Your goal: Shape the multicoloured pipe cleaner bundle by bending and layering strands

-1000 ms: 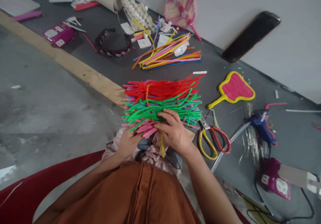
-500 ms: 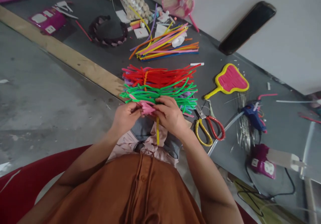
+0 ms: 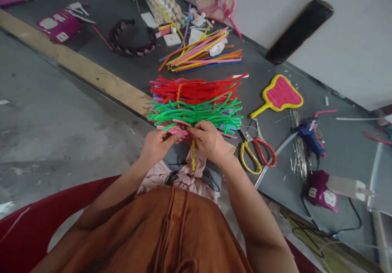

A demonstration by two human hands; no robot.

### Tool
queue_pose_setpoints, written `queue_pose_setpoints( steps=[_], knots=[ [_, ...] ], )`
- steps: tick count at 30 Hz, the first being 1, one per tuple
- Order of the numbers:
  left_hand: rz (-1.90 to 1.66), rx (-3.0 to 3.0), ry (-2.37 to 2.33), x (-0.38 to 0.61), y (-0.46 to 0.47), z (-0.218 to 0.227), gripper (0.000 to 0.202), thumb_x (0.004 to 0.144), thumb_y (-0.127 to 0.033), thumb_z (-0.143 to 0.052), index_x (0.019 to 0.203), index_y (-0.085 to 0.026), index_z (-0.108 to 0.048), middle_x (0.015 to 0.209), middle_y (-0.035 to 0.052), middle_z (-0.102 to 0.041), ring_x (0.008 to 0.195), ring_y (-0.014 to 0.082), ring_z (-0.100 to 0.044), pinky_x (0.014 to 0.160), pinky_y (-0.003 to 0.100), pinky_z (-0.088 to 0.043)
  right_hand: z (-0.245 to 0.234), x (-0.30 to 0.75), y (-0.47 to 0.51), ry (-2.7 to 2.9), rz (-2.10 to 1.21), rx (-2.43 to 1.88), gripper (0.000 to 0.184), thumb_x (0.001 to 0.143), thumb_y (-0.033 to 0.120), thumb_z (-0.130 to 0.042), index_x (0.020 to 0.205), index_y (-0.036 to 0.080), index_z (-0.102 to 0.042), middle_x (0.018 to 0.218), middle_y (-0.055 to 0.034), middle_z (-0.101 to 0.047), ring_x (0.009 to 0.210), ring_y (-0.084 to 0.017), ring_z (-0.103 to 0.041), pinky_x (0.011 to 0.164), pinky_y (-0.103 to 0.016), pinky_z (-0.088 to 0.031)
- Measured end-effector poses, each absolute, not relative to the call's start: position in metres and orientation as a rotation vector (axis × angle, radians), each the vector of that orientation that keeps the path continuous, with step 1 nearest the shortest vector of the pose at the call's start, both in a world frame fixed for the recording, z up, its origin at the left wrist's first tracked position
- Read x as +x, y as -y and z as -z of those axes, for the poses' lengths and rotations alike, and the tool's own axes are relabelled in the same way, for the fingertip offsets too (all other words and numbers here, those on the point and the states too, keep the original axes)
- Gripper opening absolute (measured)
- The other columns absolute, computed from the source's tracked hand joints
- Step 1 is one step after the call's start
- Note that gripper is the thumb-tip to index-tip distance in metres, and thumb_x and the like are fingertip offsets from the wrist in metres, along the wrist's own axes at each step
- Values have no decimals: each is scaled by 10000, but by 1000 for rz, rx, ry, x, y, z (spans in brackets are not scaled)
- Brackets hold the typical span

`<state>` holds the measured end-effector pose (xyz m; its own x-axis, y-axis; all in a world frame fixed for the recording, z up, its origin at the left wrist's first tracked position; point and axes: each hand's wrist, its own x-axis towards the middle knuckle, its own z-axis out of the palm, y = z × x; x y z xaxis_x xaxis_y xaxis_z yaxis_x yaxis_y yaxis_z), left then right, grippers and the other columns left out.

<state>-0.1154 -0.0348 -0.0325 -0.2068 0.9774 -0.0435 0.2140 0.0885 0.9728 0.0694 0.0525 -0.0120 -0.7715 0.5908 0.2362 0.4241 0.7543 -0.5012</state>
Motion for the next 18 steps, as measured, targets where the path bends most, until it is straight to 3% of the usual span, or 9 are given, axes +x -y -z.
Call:
queue_pose_setpoints(
  steps=[5,8,12,16,18],
  knots=[
    [-1196,1249,-1640,-112,26,24,263,892,-438,-625,905,-201,-741,791,25,-751,719,170,-695,711,258,-532,6,67,-51,2596,-634,-793,285,933,306,-593,1171,180,-687,968,-101,-614,910,-239,-582,782,-373,-519],
    [-1192,1424,-1705,-111,27,13,204,885,-376,-643,932,-206,-745,895,31,-772,819,178,-711,792,266,-536,7,57,-39,2589,-437,-938,236,909,321,-622,1084,188,-708,947,-108,-617,908,-268,-566,785,-396,-505],
    [-1316,1518,-1536,-113,41,-2,238,871,-343,-663,1056,-204,-717,1090,59,-756,993,192,-703,929,298,-528,1,50,-32,2333,-486,-1048,136,909,282,-603,925,213,-719,839,-60,-604,773,-200,-561,660,-313,-468],
    [-1318,1001,-1301,-108,48,-7,262,867,-446,-652,859,-188,-695,781,35,-731,690,157,-689,693,285,-569,-23,57,-44,1956,-731,-1127,152,873,304,-632,757,217,-677,748,-16,-593,685,-159,-549,618,-288,-448],
    [-1241,795,-1102,-101,40,-8,294,810,-472,-704,871,-185,-690,799,43,-733,717,172,-701,704,308,-578,-35,62,-52,1920,-835,-1109,162,862,325,-637,745,217,-668,750,-11,-615,690,-158,-559,632,-294,-460]
  ],
)
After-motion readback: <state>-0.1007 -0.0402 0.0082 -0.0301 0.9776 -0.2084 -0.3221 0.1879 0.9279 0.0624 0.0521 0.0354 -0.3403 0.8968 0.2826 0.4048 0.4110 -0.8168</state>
